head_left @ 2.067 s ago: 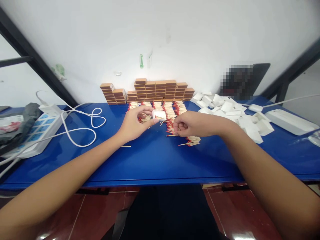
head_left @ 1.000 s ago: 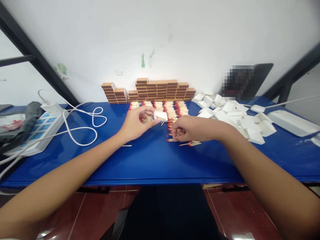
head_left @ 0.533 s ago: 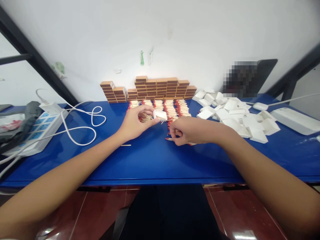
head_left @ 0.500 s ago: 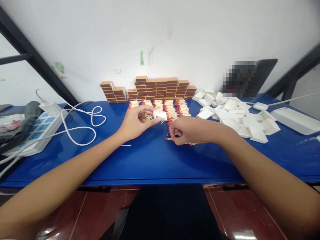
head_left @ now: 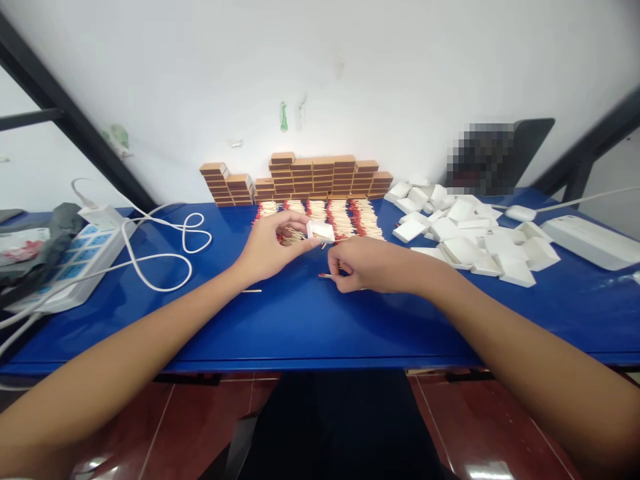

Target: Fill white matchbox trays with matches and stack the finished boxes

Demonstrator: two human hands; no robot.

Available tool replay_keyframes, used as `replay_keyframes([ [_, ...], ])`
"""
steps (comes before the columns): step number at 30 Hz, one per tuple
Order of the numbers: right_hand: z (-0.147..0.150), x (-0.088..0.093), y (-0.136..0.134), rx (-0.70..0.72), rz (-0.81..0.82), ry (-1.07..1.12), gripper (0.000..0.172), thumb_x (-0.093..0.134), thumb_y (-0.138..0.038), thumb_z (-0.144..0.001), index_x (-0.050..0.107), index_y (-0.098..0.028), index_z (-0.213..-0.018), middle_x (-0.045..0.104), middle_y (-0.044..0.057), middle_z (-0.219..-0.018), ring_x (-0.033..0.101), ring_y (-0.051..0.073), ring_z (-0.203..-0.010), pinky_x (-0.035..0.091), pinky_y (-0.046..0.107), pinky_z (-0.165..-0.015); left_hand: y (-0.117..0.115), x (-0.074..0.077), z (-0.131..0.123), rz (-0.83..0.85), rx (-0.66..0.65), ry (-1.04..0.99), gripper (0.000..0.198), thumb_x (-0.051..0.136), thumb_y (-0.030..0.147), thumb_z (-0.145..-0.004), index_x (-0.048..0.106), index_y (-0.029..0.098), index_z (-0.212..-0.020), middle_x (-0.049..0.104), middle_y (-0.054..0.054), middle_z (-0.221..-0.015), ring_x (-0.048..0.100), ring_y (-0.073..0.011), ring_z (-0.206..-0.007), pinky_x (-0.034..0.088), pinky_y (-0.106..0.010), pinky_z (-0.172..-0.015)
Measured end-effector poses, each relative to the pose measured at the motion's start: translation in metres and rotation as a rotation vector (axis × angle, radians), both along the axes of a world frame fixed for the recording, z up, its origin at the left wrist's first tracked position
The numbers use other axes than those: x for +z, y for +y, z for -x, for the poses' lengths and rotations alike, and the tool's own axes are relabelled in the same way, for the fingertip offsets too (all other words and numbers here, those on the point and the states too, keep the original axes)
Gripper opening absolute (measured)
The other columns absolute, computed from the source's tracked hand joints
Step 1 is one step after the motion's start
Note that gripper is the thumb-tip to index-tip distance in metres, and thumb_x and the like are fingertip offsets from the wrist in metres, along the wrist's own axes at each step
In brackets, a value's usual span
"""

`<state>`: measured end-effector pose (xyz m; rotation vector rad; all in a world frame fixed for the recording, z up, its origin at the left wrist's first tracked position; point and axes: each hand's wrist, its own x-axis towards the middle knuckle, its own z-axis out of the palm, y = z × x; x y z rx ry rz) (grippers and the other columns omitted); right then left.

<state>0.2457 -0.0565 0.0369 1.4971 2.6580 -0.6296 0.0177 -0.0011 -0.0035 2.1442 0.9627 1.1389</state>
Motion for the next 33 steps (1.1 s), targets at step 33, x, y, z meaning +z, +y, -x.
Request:
replay_keyframes([
  [33,-0.025,0.015,0.007,-0.056,-0.060,0.369,0.002,0.066,-0.022,-0.082,0.064,-0.022,-0.081,0.054,-0.005,-0.065,0.046,0.013,-0.060,0.033,0.029,-0.060,-0.003,0.003,-0.001,0.031,-0.026,0.031,0.043,0.091,0.047,-0.078,0.079,0.019,-0.107,0.082,-0.007,-0.103,0.073,-0.0188,-0.084,0.057,-0.031,-0.076],
])
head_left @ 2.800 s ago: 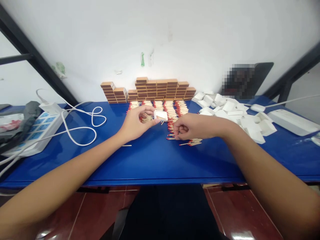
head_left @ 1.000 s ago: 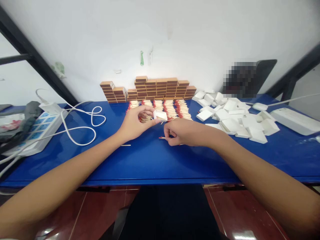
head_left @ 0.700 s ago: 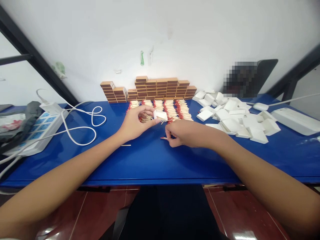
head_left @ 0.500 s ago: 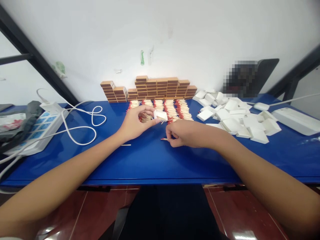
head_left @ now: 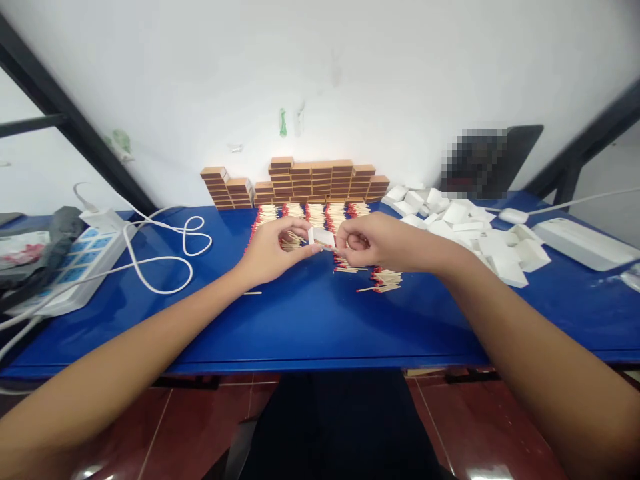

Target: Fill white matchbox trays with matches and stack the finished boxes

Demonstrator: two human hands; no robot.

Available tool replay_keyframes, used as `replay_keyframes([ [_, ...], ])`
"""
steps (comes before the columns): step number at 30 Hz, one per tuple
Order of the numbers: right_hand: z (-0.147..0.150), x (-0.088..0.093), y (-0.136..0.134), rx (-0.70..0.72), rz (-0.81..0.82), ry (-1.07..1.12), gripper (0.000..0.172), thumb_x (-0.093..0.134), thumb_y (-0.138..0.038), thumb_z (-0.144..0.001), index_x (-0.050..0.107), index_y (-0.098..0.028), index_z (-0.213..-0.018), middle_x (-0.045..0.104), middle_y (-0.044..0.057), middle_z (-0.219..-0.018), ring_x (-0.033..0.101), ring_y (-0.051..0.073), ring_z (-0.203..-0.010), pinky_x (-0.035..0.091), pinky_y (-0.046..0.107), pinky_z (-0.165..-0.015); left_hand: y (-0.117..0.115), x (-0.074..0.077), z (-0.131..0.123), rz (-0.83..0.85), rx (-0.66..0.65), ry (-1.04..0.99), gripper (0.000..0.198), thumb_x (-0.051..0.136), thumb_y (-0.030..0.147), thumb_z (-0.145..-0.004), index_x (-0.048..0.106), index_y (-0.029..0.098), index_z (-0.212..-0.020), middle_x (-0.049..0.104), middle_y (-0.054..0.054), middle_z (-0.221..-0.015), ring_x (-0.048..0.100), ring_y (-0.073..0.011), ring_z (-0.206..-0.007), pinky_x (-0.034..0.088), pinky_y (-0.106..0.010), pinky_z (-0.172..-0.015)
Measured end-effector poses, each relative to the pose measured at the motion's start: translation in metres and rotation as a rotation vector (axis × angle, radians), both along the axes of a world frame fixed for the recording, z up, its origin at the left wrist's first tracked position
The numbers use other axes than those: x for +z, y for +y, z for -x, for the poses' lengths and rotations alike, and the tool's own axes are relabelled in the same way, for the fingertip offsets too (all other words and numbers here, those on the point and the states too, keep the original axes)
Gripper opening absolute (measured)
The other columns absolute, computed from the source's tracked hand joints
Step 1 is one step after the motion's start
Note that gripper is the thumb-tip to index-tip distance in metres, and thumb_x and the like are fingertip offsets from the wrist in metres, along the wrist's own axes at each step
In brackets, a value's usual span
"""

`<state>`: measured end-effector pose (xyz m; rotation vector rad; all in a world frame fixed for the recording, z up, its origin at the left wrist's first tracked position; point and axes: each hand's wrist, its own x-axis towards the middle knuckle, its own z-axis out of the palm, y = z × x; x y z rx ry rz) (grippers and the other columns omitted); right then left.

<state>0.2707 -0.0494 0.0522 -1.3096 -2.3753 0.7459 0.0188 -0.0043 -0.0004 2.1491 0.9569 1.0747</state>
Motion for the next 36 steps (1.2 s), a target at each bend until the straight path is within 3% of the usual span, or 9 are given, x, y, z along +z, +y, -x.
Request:
replay_keyframes([
  [5,-0.001,-0.004,0.006,-0.029,-0.128,0.184,0.006,0.068,-0.026,-0.083,0.065,-0.021,-0.083,0.056,-0.005,-0.066,0.048,0.012,-0.060,0.035,0.028,-0.060,-0.006,0.004,-0.002,0.051,-0.069,0.013,0.043,0.090,0.049,-0.079,0.080,0.020,-0.109,0.081,-0.006,-0.097,0.062,-0.0133,-0.067,0.050,-0.027,-0.062],
  [12,0.010,-0.017,0.010,-0.050,-0.215,0.226,0.012,0.070,-0.030,-0.085,0.064,-0.021,-0.080,0.051,-0.006,-0.063,0.043,0.012,-0.059,0.032,0.027,-0.059,-0.008,0.006,-0.004,0.080,-0.113,-0.022,0.043,0.091,0.049,-0.077,0.082,0.020,-0.108,0.082,-0.006,-0.098,0.063,-0.0135,-0.069,0.050,-0.027,-0.063],
  [29,0.006,-0.008,0.004,-0.083,-0.265,-0.007,0.025,0.068,-0.040,-0.093,0.067,-0.019,-0.079,0.057,-0.003,-0.063,0.048,0.014,-0.061,0.031,0.030,-0.064,-0.007,0.003,-0.003,0.109,-0.104,-0.020,0.044,0.091,0.049,-0.078,0.080,0.020,-0.110,0.083,-0.008,-0.102,0.071,-0.0171,-0.075,0.056,-0.030,-0.067],
  [36,-0.001,0.003,0.003,-0.124,-0.234,-0.046,0.024,0.066,-0.039,-0.094,0.073,-0.019,-0.082,0.053,-0.003,-0.060,0.048,0.014,-0.061,0.031,0.031,-0.065,-0.006,0.003,-0.003,0.043,-0.033,-0.044,0.043,0.091,0.051,-0.078,0.081,0.021,-0.107,0.083,-0.007,-0.103,0.073,-0.0188,-0.081,0.058,-0.031,-0.073],
])
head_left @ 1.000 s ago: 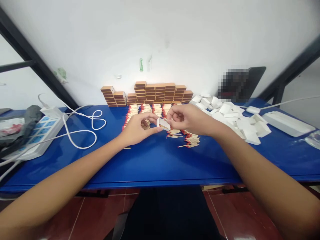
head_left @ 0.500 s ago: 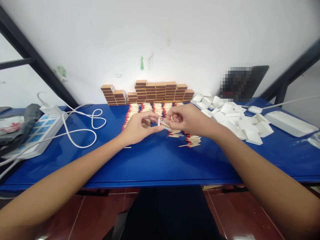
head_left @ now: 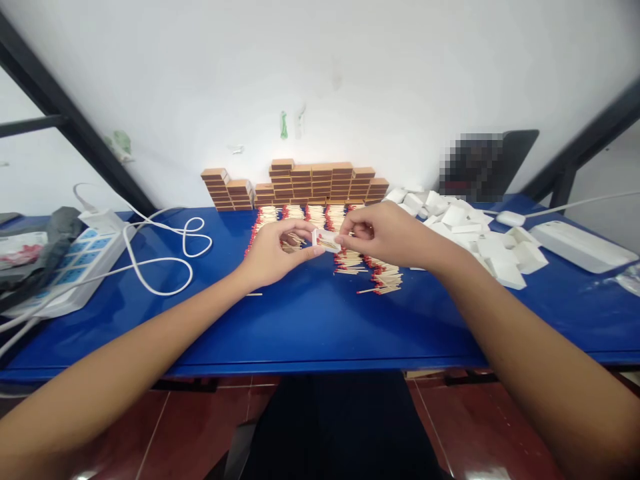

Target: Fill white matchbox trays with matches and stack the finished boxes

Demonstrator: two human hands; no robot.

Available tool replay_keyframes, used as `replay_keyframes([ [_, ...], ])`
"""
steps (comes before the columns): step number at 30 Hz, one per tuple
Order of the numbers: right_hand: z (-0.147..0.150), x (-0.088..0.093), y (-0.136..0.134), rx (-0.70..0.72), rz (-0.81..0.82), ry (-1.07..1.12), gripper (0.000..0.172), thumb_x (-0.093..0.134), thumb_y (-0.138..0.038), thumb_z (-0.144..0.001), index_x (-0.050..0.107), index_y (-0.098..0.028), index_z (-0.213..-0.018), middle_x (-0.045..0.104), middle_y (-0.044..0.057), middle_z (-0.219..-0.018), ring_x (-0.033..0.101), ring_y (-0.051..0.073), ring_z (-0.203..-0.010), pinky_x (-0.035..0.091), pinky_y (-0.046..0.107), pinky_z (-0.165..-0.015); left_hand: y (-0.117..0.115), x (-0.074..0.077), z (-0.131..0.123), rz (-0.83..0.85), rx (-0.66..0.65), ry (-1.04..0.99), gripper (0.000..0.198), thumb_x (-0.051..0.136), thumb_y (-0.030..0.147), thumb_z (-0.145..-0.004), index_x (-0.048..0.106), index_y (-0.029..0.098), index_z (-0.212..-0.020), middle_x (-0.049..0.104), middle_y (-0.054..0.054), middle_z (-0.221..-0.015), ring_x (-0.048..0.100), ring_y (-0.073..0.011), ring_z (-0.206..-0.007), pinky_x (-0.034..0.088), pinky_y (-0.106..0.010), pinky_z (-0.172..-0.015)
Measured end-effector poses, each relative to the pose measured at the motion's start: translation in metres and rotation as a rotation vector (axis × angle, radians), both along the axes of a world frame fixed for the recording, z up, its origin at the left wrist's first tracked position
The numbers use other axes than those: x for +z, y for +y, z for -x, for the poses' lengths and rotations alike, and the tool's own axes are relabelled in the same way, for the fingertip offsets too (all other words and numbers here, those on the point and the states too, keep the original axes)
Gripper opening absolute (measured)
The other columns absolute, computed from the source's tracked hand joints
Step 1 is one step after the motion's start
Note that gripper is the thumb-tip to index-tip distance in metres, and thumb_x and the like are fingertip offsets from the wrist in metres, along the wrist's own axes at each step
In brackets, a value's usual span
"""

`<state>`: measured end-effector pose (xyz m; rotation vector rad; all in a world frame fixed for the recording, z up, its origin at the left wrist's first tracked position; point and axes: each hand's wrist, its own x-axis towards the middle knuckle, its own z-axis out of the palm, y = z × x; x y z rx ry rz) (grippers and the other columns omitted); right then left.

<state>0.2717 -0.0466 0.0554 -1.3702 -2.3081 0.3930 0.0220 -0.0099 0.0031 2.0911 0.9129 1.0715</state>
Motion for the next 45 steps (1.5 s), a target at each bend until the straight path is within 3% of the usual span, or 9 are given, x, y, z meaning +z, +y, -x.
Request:
replay_keyframes([
  [5,-0.006,0.003,-0.001,0.114,0.280,-0.223,0.013,0.070,-0.031,-0.086,0.077,-0.021,-0.082,0.065,0.000,-0.069,0.054,0.016,-0.064,0.033,0.031,-0.064,0.004,-0.001,0.002,-0.059,0.086,0.011,0.043,0.091,0.054,-0.078,0.080,0.020,-0.102,0.082,-0.007,-0.111,0.073,-0.0185,-0.083,0.058,-0.033,-0.078],
  [7,-0.006,0.001,-0.001,0.157,0.319,-0.265,0.010,0.070,-0.027,-0.085,0.078,-0.022,-0.083,0.069,0.001,-0.074,0.056,0.016,-0.066,0.035,0.031,-0.064,0.005,-0.002,0.002,-0.060,0.087,0.011,0.043,0.091,0.052,-0.078,0.080,0.020,-0.104,0.082,-0.007,-0.109,0.073,-0.0185,-0.083,0.058,-0.032,-0.079],
  [14,-0.002,-0.006,0.001,0.149,0.321,-0.271,0.010,0.068,-0.027,-0.087,0.074,-0.021,-0.084,0.072,0.002,-0.079,0.058,0.017,-0.068,0.036,0.031,-0.064,0.004,-0.003,0.001,-0.047,0.071,0.012,0.043,0.091,0.050,-0.078,0.079,0.020,-0.107,0.082,-0.008,-0.109,0.075,-0.0204,-0.091,0.059,-0.031,-0.076],
  [17,-0.003,-0.003,0.000,0.153,0.319,-0.277,0.009,0.066,-0.024,-0.086,0.074,-0.021,-0.085,0.073,0.002,-0.082,0.060,0.017,-0.070,0.038,0.031,-0.065,0.004,-0.002,0.001,-0.042,0.079,0.028,0.044,0.091,0.051,-0.078,0.079,0.020,-0.107,0.083,-0.008,-0.107,0.074,-0.0190,-0.085,0.058,-0.030,-0.073],
  [24,-0.012,0.004,-0.001,0.065,0.349,-0.352,0.011,0.065,-0.018,-0.078,0.074,-0.023,-0.075,0.070,0.000,-0.072,0.058,0.017,-0.063,0.036,0.031,-0.059,0.003,-0.001,0.002,-0.052,0.074,0.043,0.044,0.091,0.051,-0.079,0.079,0.019,-0.108,0.083,-0.008,-0.109,0.075,-0.0208,-0.089,0.059,-0.031,-0.076],
  [29,-0.010,-0.001,0.000,0.089,0.409,-0.357,0.011,0.063,-0.016,-0.077,0.072,-0.022,-0.075,0.069,-0.001,-0.070,0.057,0.017,-0.063,0.037,0.031,-0.060,0.002,0.000,0.002,-0.051,0.079,0.049,0.044,0.091,0.050,-0.079,0.079,0.019,-0.108,0.082,-0.008,-0.110,0.075,-0.0206,-0.089,0.060,-0.031,-0.076],
  [37,-0.003,-0.010,0.000,0.066,0.361,-0.335,0.007,0.065,-0.021,-0.083,0.064,-0.022,-0.076,0.069,0.001,-0.074,0.057,0.017,-0.066,0.034,0.031,-0.061,0.004,-0.002,0.003,-0.061,0.077,0.050,0.043,0.090,0.048,-0.079,0.080,0.019,-0.108,0.083,-0.008,-0.108,0.075,-0.0207,-0.089,0.060,-0.032,-0.078],
  [45,0.005,-0.005,-0.006,0.030,0.393,-0.340,0.019,0.069,-0.038,-0.093,0.068,-0.022,-0.084,0.070,0.003,-0.078,0.057,0.017,-0.066,0.036,0.031,-0.062,0.004,-0.003,0.003,-0.054,0.065,0.053,0.043,0.090,0.049,-0.079,0.079,0.020,-0.109,0.082,-0.009,-0.109,0.075,-0.0224,-0.093,0.059,-0.031,-0.073],
])
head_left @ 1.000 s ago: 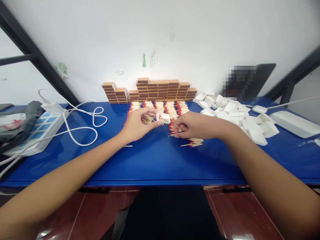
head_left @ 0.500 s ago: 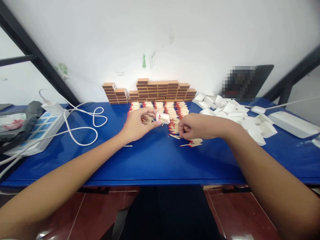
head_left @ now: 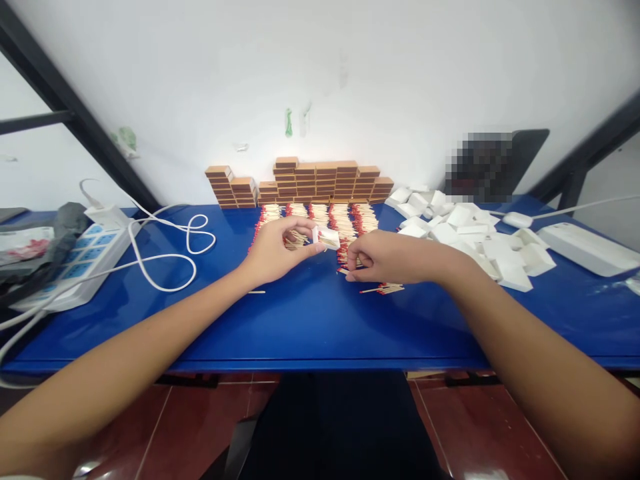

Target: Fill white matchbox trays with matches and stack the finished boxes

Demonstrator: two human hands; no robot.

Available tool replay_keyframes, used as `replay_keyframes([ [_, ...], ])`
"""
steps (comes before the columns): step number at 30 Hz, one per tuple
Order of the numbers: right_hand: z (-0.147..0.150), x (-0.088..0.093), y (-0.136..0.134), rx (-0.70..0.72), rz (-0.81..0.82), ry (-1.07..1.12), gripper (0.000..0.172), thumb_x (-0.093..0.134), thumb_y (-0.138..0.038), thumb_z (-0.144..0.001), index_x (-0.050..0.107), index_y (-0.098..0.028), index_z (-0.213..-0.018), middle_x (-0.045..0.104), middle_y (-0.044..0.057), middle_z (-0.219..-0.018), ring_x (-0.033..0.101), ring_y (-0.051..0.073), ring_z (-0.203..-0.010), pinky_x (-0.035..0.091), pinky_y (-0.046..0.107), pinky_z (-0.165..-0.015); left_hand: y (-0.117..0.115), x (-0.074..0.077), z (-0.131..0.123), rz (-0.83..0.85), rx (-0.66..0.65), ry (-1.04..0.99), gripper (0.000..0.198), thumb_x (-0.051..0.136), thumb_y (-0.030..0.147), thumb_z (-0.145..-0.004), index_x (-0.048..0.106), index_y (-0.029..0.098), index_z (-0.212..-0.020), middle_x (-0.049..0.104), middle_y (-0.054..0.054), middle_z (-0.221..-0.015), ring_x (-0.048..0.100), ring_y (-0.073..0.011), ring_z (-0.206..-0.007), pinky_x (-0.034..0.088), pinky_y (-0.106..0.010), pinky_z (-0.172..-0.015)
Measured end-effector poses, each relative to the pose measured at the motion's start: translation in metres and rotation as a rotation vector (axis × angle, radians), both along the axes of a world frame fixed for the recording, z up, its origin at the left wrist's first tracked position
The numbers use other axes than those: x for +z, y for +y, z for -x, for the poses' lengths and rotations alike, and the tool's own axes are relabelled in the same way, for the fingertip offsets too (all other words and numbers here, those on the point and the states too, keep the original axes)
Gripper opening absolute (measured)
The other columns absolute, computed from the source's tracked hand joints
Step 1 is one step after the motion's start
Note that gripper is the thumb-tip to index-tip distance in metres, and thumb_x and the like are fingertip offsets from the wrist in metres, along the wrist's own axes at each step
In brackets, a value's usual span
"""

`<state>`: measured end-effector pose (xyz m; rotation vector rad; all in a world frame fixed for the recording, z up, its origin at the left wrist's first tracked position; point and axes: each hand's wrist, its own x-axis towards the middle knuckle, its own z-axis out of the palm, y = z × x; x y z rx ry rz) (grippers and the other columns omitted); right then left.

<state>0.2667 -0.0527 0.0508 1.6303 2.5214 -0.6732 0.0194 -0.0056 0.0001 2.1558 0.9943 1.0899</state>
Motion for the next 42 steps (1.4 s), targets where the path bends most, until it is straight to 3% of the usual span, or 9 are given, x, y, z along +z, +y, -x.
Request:
replay_keyframes([
  [7,0.004,-0.002,-0.003,0.047,-0.015,-0.070,0.009,0.063,-0.028,-0.096,0.069,-0.021,-0.092,0.073,0.004,-0.086,0.061,0.018,-0.069,0.035,0.030,-0.060,0.001,0.000,0.000,0.004,0.001,0.001,0.045,0.090,0.050,-0.078,0.080,0.019,-0.108,0.082,-0.009,-0.109,0.075,-0.0222,-0.092,0.059,-0.031,-0.072],
  [17,0.006,-0.004,-0.005,0.019,0.060,-0.043,0.004,0.067,-0.021,-0.081,0.063,-0.023,-0.081,0.069,0.000,-0.071,0.059,0.017,-0.060,0.032,0.031,-0.057,-0.002,0.002,0.000,0.012,-0.014,0.029,0.043,0.089,0.050,-0.080,0.079,0.018,-0.107,0.082,-0.009,-0.109,0.073,-0.0201,-0.089,0.059,-0.031,-0.077],
  [26,-0.012,0.009,0.000,-0.005,-0.146,0.199,0.011,0.069,-0.032,-0.083,0.064,-0.023,-0.080,0.063,-0.001,-0.073,0.051,0.016,-0.065,0.030,0.031,-0.061,-0.002,-0.001,0.000,0.037,-0.065,0.017,0.044,0.090,0.048,-0.079,0.079,0.018,-0.109,0.081,-0.006,-0.098,0.067,-0.0147,-0.072,0.053,-0.028,-0.068],
  [35,-0.006,-0.006,0.011,0.020,-0.233,0.295,0.011,0.069,-0.031,-0.086,0.065,-0.022,-0.083,0.053,-0.004,-0.064,0.044,0.014,-0.061,0.028,0.030,-0.062,-0.008,0.002,-0.003,0.045,-0.096,0.049,0.044,0.090,0.048,-0.080,0.080,0.020,-0.112,0.083,-0.007,-0.102,0.068,-0.0169,-0.077,0.051,-0.029,-0.068],
  [42,0.005,-0.005,0.008,0.018,-0.376,0.292,0.019,0.067,-0.037,-0.093,0.071,-0.019,-0.085,0.052,-0.004,-0.063,0.045,0.014,-0.061,0.028,0.030,-0.065,-0.010,0.003,-0.005,0.068,-0.128,0.027,0.038,0.088,0.048,-0.082,0.080,0.021,-0.107,0.082,-0.006,-0.101,0.069,-0.0172,-0.078,0.052,-0.030,-0.070],
])
